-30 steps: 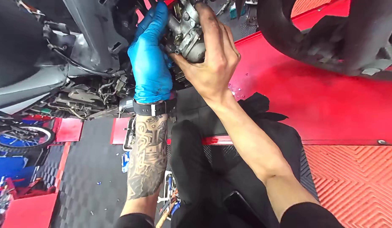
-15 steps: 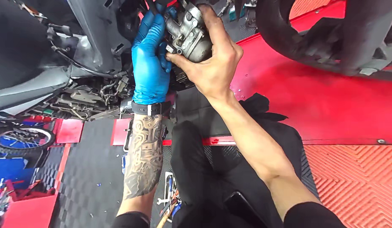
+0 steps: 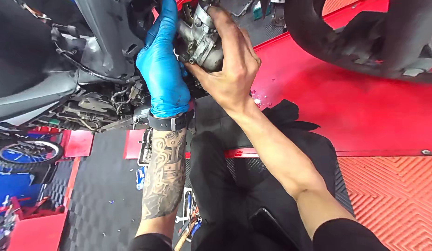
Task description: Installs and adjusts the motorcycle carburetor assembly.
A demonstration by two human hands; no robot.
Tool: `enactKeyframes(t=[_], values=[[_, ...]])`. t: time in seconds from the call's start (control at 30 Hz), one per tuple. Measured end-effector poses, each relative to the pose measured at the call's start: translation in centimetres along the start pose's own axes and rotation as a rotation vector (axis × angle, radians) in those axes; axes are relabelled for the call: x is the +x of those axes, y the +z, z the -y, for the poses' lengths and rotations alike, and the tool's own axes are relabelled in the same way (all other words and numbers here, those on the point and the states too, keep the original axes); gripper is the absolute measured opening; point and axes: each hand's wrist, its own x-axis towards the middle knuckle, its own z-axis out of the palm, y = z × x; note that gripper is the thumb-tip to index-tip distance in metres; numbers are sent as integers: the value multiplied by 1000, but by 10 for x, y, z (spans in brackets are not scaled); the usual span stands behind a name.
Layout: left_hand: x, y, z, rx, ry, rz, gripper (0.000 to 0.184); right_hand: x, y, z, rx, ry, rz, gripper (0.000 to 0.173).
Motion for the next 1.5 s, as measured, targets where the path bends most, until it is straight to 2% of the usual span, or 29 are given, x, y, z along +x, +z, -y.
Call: enactKeyframes(t=[0.17,0.37,0.53,0.77,0.97,1.13,1.23,1.37,1.5], values=[[2,0,-6,45,-100,3,31,2,-2,-1,-55,-35,9,63],[2,5,-15,5,-181,94,22,5,-5,-3,-124,-11,21,63],[8,2,-10,-16,-149,210,21,8,-8,-6,-116,7,2,66],[9,-2,-1,-73,-65,249,20,14,-12,-2,-71,148,66,72],[13,-6,4,-136,-37,312,22,16,-12,-2,-39,188,84,73],[7,1,-2,-64,-66,202,32,10,-8,0,-52,123,48,71],[5,1,-4,23,-81,105,27,8,-6,0,-57,108,41,70],[5,2,-4,86,-87,54,31,8,-5,-2,-85,90,32,68],[7,7,1,75,-34,42,27,9,-5,-4,-109,69,14,67]])
